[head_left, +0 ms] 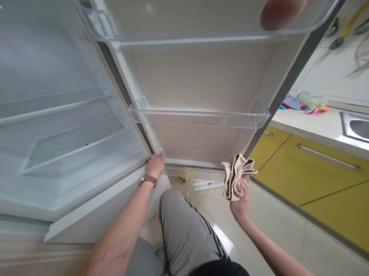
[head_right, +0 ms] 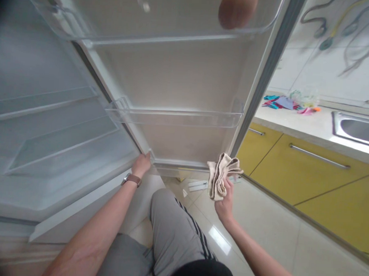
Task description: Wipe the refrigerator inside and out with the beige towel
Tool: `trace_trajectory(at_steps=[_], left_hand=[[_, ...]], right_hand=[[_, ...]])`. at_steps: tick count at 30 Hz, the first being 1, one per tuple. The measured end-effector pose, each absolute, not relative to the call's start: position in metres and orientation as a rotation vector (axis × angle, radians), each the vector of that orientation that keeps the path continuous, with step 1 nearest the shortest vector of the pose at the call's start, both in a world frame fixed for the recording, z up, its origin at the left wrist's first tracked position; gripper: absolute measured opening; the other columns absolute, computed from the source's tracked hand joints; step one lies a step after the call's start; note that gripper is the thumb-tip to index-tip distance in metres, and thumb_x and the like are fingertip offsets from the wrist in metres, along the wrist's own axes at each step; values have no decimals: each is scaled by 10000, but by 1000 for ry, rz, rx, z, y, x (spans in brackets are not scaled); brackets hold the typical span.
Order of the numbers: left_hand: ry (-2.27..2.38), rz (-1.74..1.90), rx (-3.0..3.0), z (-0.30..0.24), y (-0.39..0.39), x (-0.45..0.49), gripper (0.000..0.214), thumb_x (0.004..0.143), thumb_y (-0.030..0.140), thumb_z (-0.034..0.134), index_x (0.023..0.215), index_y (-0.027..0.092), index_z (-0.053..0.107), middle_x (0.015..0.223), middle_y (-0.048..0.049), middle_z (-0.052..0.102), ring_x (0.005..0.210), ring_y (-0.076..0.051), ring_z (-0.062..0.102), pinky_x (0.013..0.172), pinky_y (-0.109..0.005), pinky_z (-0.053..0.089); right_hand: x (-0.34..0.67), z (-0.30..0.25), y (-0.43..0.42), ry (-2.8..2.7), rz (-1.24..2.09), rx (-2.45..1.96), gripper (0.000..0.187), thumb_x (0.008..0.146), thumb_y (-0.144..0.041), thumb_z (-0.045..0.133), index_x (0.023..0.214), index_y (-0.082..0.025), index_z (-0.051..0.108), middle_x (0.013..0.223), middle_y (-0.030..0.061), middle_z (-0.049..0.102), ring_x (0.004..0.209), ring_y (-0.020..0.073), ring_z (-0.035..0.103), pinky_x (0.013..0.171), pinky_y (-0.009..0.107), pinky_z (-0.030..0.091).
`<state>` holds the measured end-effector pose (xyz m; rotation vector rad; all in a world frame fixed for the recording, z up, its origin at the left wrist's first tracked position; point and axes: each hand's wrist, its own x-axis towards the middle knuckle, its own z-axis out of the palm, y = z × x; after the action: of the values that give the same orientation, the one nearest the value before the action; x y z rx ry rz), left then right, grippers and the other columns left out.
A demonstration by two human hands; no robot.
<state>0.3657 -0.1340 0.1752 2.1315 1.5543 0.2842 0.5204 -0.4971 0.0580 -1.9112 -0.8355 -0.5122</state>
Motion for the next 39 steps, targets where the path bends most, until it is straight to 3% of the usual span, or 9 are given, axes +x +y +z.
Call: trace_trajectory(at_steps=[5,8,10,16,20,25,30,34,39], left_hand=[[1552,284,2139,174,-133,364,576,1106,516,308,1278,95,661,1335,-290,685,1328,-382,638,1058,-441,496],[1551,284,2138,174,-133,363,583,1105,530,307,1268,100,665,1338,-292,684,1325,-385,640,1050,-436,498],[1549,284,2137,173,-132,363,583,1104,536,305,1261,106,667,1332,-289,689,1317,-384,646,1045,-433,499],[1537,290,2132,172,-132,365,574,1100,516,295,1267,108,662,1313,-285,696,1327,-380,638,1059,-435,487],[1536,296,2130,172,-132,366,578,1099,512,282,1274,105,653,1299,-290,698,1327,-381,638,1062,-447,486],[1531,284,2137,172,-132,365,584,1102,515,274,1273,107,655,1315,-289,692,1336,-380,633,1062,-442,489],[1539,279,2144,173,-133,365,582,1107,512,270,1257,110,663,1323,-288,692,1316,-377,648,1038,-433,504],[1547,279,2144,175,-134,366,585,1107,523,285,1244,105,670,1302,-287,702,1301,-379,657,1025,-429,508],[1545,293,2144,175,-136,366,569,1110,505,291,1259,99,661,1291,-288,705,1288,-389,663,1028,-445,505]], right_hand=[[497,35,-492,-955,-587,-2012,841,839,-89,502,1619,-387,408,1440,128,433,1453,339,415,1145,582,452],[501,27,-495,-1212,-557,-2250,913,723,-44,558,1536,-461,546,1376,104,526,1389,385,427,1136,618,432],[507,28,-493,-1344,-536,-2378,845,704,-31,573,1425,-461,666,1303,98,612,1299,374,487,1097,582,466],[513,47,-464,-1605,-309,-2371,608,811,-7,521,1211,-363,811,1167,64,753,1102,266,625,1035,440,490],[497,67,-430,-1775,-197,-2277,551,930,-84,538,1304,-432,746,1244,16,756,1214,244,611,1065,419,433],[472,115,-389,-1910,-250,-2167,598,1023,-162,495,1509,-508,542,1491,-23,629,1377,259,496,1063,433,372],[473,176,-380,-1779,-357,-2230,735,936,-168,559,1606,-440,429,1600,25,519,1400,296,437,1028,439,328],[495,198,-398,-1687,-289,-2357,712,898,-221,590,1588,-355,480,1338,80,682,1168,254,570,975,402,323],[526,203,-435,-1584,-265,-2483,574,923,-218,537,1487,-306,596,1168,76,715,1086,236,607,935,372,309]])
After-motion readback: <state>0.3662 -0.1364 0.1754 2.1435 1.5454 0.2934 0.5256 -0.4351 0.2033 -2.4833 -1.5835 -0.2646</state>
